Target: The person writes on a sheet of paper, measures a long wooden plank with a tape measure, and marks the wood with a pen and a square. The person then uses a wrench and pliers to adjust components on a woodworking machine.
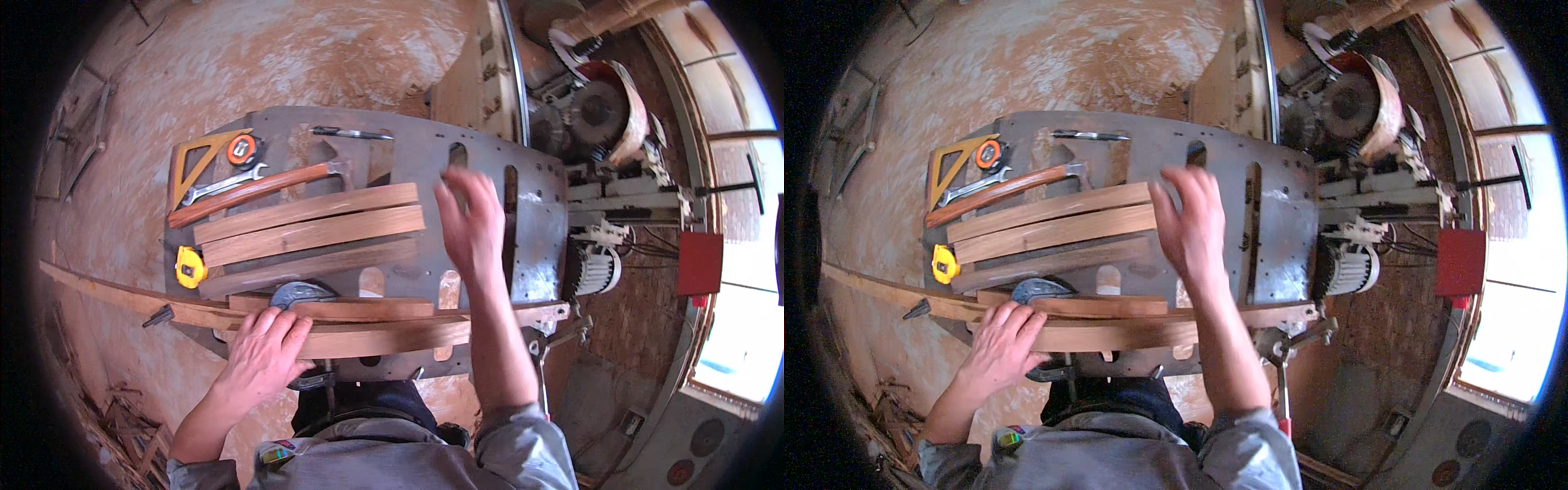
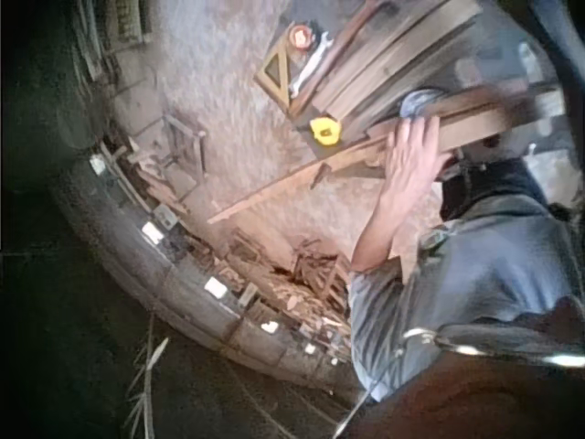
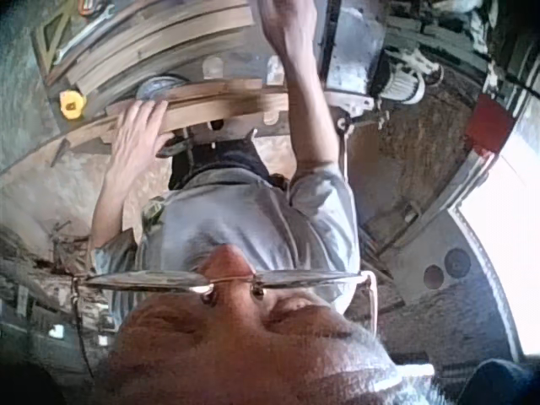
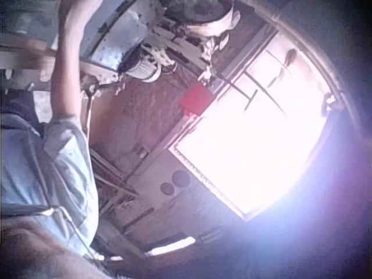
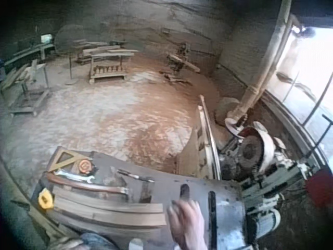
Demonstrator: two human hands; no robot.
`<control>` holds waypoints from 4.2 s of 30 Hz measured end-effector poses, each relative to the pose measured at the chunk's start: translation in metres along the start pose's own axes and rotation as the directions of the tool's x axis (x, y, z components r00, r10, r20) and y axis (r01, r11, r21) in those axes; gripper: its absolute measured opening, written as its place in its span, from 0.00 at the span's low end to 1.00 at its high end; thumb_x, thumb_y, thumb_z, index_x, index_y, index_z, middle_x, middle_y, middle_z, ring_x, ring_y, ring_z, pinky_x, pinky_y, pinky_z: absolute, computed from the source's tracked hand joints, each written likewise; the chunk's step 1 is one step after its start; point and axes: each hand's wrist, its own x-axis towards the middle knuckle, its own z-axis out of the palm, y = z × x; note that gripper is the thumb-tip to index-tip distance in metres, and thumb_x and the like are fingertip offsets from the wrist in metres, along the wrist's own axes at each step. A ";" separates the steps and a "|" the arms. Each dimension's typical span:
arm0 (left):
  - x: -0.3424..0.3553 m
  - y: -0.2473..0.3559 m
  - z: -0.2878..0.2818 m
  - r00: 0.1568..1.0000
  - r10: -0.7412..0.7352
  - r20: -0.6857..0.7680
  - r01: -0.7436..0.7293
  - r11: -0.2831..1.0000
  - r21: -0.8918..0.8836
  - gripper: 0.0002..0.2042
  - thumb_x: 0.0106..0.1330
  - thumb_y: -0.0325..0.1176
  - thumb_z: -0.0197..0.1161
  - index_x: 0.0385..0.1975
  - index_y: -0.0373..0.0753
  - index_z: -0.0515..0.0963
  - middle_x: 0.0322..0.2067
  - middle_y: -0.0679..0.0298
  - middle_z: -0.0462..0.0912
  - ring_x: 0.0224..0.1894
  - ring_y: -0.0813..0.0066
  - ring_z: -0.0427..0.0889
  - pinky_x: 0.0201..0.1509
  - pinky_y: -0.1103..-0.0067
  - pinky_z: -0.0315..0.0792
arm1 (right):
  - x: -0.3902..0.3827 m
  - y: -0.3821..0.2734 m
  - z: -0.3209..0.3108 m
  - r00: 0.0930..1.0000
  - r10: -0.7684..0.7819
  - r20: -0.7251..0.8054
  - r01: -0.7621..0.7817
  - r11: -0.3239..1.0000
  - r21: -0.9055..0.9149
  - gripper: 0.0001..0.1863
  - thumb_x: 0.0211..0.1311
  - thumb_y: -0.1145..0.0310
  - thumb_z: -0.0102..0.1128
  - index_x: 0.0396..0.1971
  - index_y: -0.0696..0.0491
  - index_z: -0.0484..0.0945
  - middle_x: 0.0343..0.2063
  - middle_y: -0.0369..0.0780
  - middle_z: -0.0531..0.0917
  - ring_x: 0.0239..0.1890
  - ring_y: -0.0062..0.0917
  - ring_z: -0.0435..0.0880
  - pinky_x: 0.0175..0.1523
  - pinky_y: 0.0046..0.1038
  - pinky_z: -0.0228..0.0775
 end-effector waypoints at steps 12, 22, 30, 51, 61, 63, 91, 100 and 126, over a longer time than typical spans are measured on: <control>0.004 0.013 0.015 0.994 0.021 -0.105 0.001 0.978 0.210 0.30 0.39 0.37 0.78 0.46 0.37 0.76 0.48 0.55 0.79 0.54 0.53 0.73 0.58 0.58 0.67 | -0.247 0.060 -0.054 0.968 0.248 -0.023 -0.244 0.924 -0.294 0.36 0.61 0.47 0.56 0.63 0.57 0.67 0.66 0.43 0.70 0.71 0.44 0.61 0.76 0.55 0.39; 0.003 0.011 0.022 0.981 0.079 -0.180 -0.036 0.973 0.227 0.31 0.38 0.37 0.79 0.45 0.37 0.74 0.44 0.55 0.79 0.50 0.52 0.75 0.53 0.58 0.69 | -0.240 0.053 -0.040 0.952 0.287 -0.107 -0.307 0.898 -0.315 0.32 0.63 0.46 0.52 0.60 0.52 0.73 0.61 0.39 0.74 0.69 0.40 0.62 0.74 0.52 0.37; 0.000 0.011 0.028 0.970 0.062 -0.235 -0.013 0.979 0.205 0.29 0.42 0.38 0.78 0.44 0.37 0.74 0.44 0.56 0.79 0.49 0.54 0.75 0.53 0.60 0.69 | -0.229 0.058 -0.036 0.958 0.255 -0.130 -0.285 0.895 -0.344 0.33 0.57 0.47 0.60 0.58 0.53 0.74 0.59 0.40 0.75 0.69 0.40 0.62 0.75 0.53 0.37; 0.046 0.016 0.041 0.938 -0.096 -0.333 0.156 0.975 0.161 0.29 0.55 0.46 0.72 0.52 0.35 0.74 0.49 0.52 0.81 0.56 0.52 0.77 0.59 0.61 0.71 | -0.217 0.089 -0.048 0.961 0.092 -0.260 -0.127 0.985 -0.119 0.33 0.65 0.52 0.61 0.61 0.62 0.69 0.60 0.52 0.75 0.68 0.47 0.66 0.72 0.46 0.55; 0.169 0.108 0.073 0.933 -0.001 -0.359 0.063 0.985 0.161 0.27 0.60 0.45 0.69 0.55 0.35 0.74 0.50 0.52 0.81 0.57 0.54 0.77 0.59 0.60 0.71 | -0.338 0.077 -0.095 0.922 0.383 0.055 -0.387 0.910 0.148 0.20 0.66 0.62 0.63 0.51 0.60 0.78 0.47 0.51 0.82 0.53 0.44 0.81 0.58 0.38 0.74; 0.191 0.115 0.082 0.941 0.006 -0.337 0.050 0.986 0.157 0.27 0.60 0.45 0.69 0.55 0.35 0.74 0.50 0.51 0.80 0.57 0.54 0.77 0.59 0.61 0.71 | -0.349 0.085 -0.114 0.872 0.480 0.095 -0.488 0.842 0.230 0.19 0.68 0.63 0.62 0.52 0.59 0.78 0.46 0.48 0.83 0.52 0.36 0.82 0.58 0.33 0.73; 0.349 0.181 0.116 0.889 0.442 0.121 -0.451 0.891 0.055 0.15 0.68 0.41 0.59 0.46 0.37 0.81 0.42 0.51 0.83 0.49 0.51 0.78 0.55 0.63 0.73 | -0.311 0.058 -0.233 0.642 0.753 -0.146 -0.296 0.418 0.859 0.18 0.77 0.62 0.46 0.51 0.61 0.76 0.48 0.50 0.81 0.48 0.39 0.84 0.52 0.41 0.81; 0.365 0.188 0.107 0.894 0.342 0.290 -0.321 0.940 -0.118 0.20 0.66 0.45 0.61 0.52 0.39 0.79 0.40 0.40 0.83 0.46 0.40 0.82 0.51 0.57 0.75 | -0.295 0.015 -0.246 0.742 0.656 -0.137 -0.462 0.649 0.605 0.22 0.57 0.79 0.54 0.54 0.65 0.73 0.54 0.51 0.75 0.57 0.38 0.79 0.61 0.38 0.74; 0.350 0.183 0.139 0.929 0.370 0.016 -0.369 0.928 -0.058 0.20 0.69 0.44 0.54 0.48 0.32 0.80 0.44 0.44 0.82 0.51 0.44 0.77 0.60 0.59 0.68 | -0.342 0.097 -0.149 0.574 0.818 -0.025 -0.818 0.575 0.018 0.23 0.65 0.66 0.62 0.58 0.52 0.70 0.33 0.51 0.84 0.38 0.48 0.85 0.42 0.43 0.76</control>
